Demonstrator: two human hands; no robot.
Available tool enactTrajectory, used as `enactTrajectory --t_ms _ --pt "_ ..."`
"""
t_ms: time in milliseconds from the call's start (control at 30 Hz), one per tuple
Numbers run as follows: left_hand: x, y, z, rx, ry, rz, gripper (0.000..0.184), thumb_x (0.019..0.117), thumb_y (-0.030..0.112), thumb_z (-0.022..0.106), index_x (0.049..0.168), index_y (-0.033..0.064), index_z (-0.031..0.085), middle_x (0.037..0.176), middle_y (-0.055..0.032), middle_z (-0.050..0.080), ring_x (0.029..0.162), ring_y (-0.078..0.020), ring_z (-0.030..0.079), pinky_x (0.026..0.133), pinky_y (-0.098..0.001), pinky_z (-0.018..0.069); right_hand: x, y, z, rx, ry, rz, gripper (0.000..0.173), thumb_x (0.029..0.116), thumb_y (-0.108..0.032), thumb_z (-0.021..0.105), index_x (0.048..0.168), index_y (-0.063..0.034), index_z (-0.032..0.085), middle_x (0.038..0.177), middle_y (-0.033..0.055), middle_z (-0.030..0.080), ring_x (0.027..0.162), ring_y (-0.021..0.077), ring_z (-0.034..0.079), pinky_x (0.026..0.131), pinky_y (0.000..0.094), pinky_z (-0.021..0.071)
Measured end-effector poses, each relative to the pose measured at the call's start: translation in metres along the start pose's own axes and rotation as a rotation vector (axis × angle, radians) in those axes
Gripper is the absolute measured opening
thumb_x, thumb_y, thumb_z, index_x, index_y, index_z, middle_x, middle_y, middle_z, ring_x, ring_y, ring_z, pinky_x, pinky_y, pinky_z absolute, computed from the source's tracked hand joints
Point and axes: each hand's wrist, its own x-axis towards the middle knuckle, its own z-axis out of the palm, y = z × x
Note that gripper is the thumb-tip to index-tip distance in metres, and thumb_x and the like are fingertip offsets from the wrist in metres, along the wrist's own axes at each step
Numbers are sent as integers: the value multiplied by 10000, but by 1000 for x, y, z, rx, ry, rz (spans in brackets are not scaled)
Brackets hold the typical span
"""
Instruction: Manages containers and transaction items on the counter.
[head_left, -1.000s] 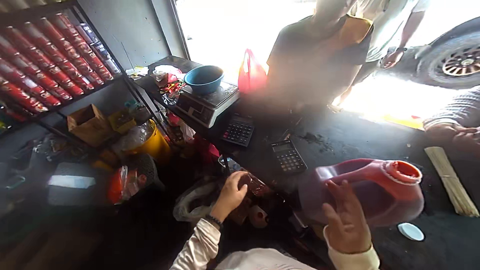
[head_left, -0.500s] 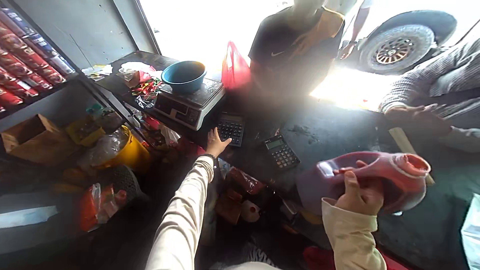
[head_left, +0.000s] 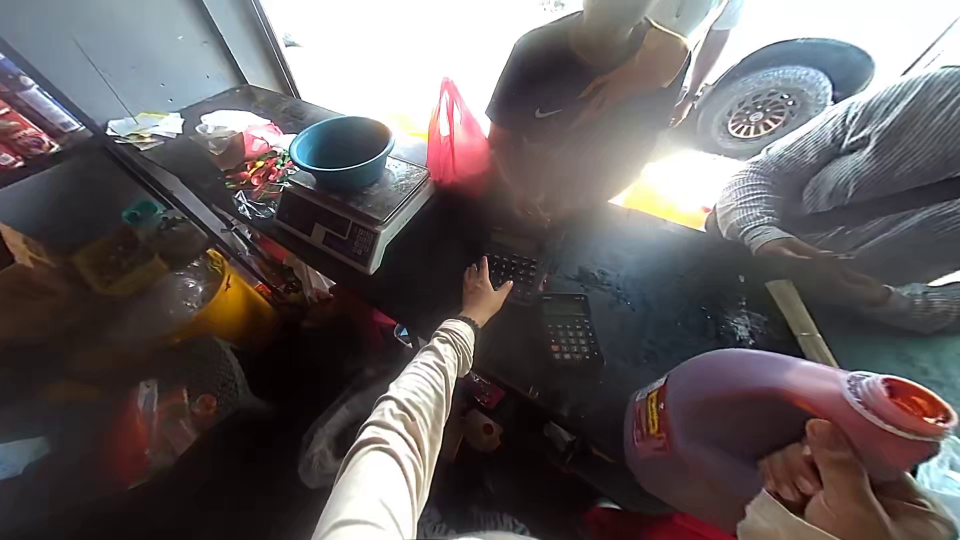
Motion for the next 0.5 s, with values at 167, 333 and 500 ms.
enactTrajectory --t_ms 167,333,500 --pt "-61 -48 -30 -170 275 186 589 969 234 659 1475 -24 503 1548 -264 445 1498 -414 341 1257 -504 255 -18 -60 31 -91 -313 163 226 931 -138 653 723 -215 610 522 -130 562 422 -22 502 452 159 457" --pt "-198 -170 -62 -148 428 54 488 943 137 638 1387 -56 577 1473 -275 521 1427 -423 442 1212 -536 331 -27 -27 85 13 -562 99 204 985 -207 607 784 -197 640 549 -128 523 428 -10 443 433 198 430" --pt "-375 -269 -126 -77 329 -341 384 968 26 589 1332 -95 604 1379 -292 595 1331 -433 548 1153 -560 401 -52 -8 220 90 -502 231 183 944 -58 594 773 -92 651 561 -79 577 474 5 517 495 203 485"
